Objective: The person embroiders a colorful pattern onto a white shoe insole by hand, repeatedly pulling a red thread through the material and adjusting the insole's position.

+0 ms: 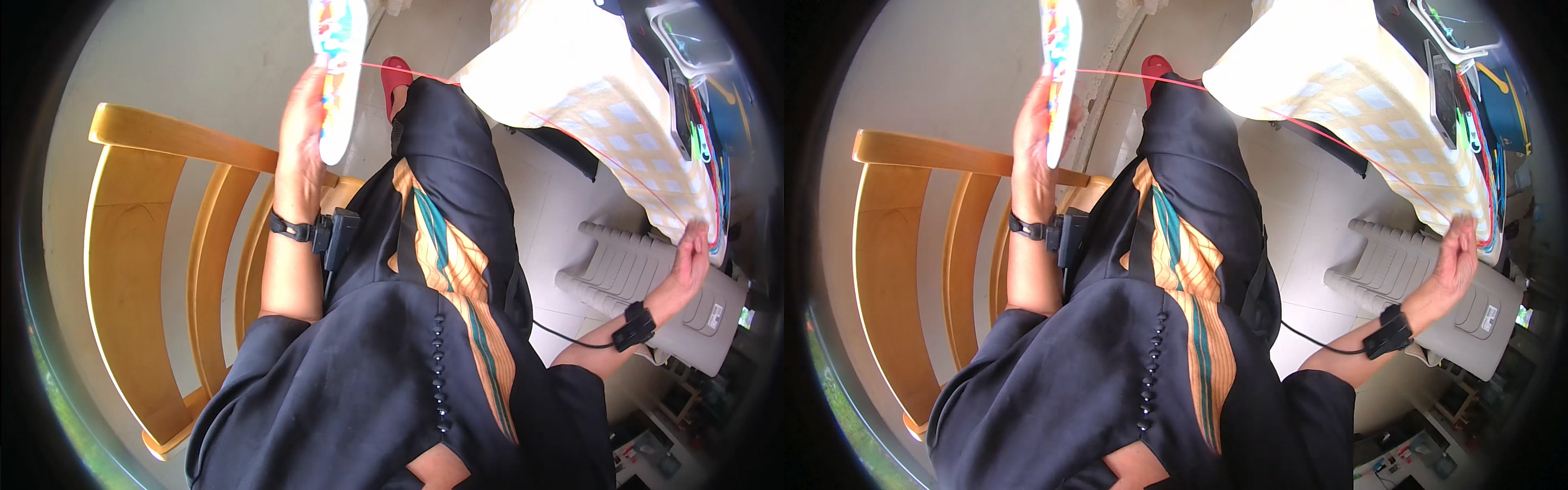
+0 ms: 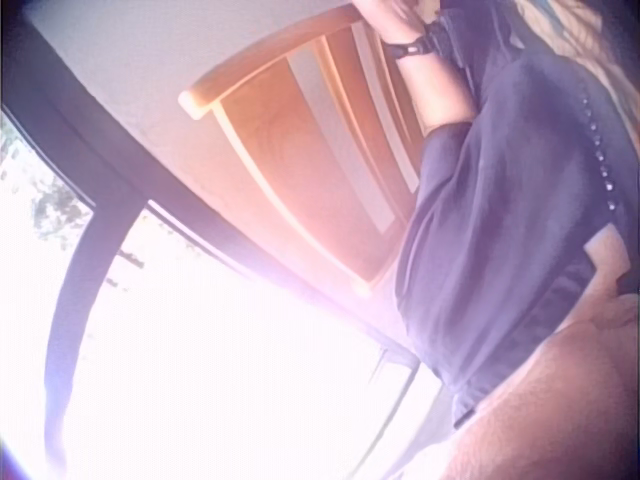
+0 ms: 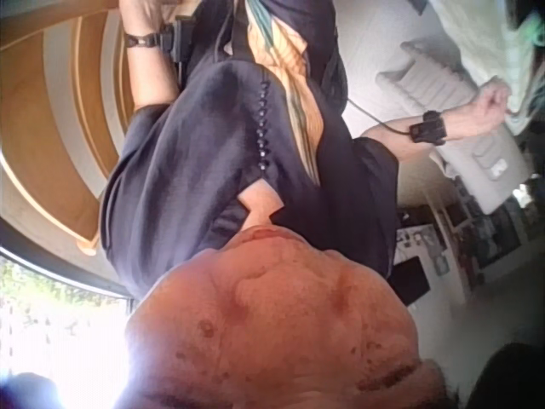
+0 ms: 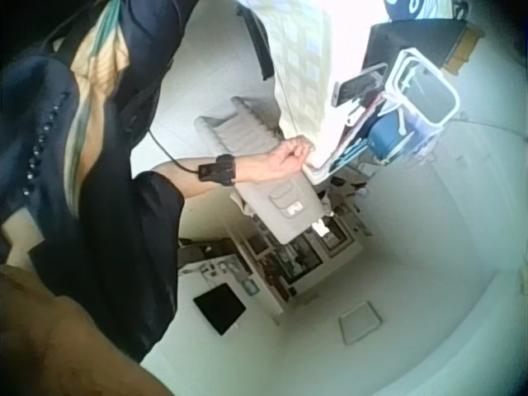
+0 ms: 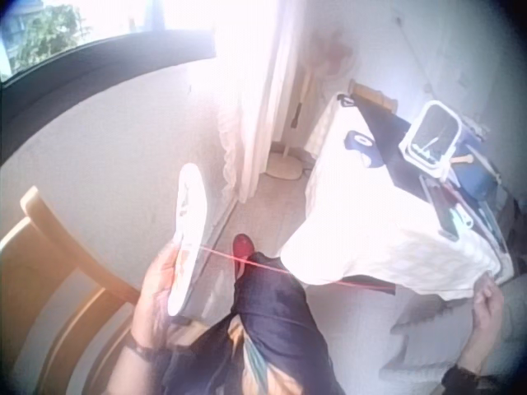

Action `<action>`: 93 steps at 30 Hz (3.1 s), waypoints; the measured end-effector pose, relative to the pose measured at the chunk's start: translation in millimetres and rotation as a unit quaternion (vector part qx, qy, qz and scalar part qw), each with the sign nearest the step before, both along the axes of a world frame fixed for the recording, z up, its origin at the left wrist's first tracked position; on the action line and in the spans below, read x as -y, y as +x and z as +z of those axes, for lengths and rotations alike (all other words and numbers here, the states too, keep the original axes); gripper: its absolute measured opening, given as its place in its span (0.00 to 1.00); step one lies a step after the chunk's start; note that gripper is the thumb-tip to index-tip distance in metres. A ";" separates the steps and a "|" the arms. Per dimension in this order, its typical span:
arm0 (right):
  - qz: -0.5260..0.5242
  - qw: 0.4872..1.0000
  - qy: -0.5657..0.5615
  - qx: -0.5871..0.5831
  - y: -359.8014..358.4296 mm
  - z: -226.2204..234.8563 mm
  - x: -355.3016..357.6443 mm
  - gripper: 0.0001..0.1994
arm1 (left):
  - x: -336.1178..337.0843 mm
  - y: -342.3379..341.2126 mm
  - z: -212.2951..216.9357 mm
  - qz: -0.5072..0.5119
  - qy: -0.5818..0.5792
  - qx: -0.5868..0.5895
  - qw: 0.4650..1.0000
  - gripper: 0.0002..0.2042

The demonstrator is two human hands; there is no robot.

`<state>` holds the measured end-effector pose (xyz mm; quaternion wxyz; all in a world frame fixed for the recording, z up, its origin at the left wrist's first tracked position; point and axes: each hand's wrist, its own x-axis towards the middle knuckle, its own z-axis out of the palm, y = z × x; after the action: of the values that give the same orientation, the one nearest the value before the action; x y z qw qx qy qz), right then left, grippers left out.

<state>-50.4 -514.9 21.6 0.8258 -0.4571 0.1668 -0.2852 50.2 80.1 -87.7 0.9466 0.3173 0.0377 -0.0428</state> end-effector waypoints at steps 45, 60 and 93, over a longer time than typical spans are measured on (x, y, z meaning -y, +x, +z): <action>0.230 0.796 -0.559 0.013 28.9 -4.4 -359.0 0.08 | 91.1 -43.6 66.5 0.189 0.603 0.382 0.674 0.06; 0.416 0.898 -0.122 -0.076 41.7 7.5 -348.2 0.03 | 88.7 -40.1 62.7 0.192 0.603 0.448 0.631 0.07; 0.138 0.964 0.228 0.009 -28.6 8.3 -42.8 0.08 | 26.7 0.9 24.2 0.038 -0.051 0.058 0.996 0.12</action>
<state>-79.0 -472.0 29.9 0.9408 -0.2730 0.1553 -0.1274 51.1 53.5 -63.5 0.9630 0.2692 -0.0075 0.0095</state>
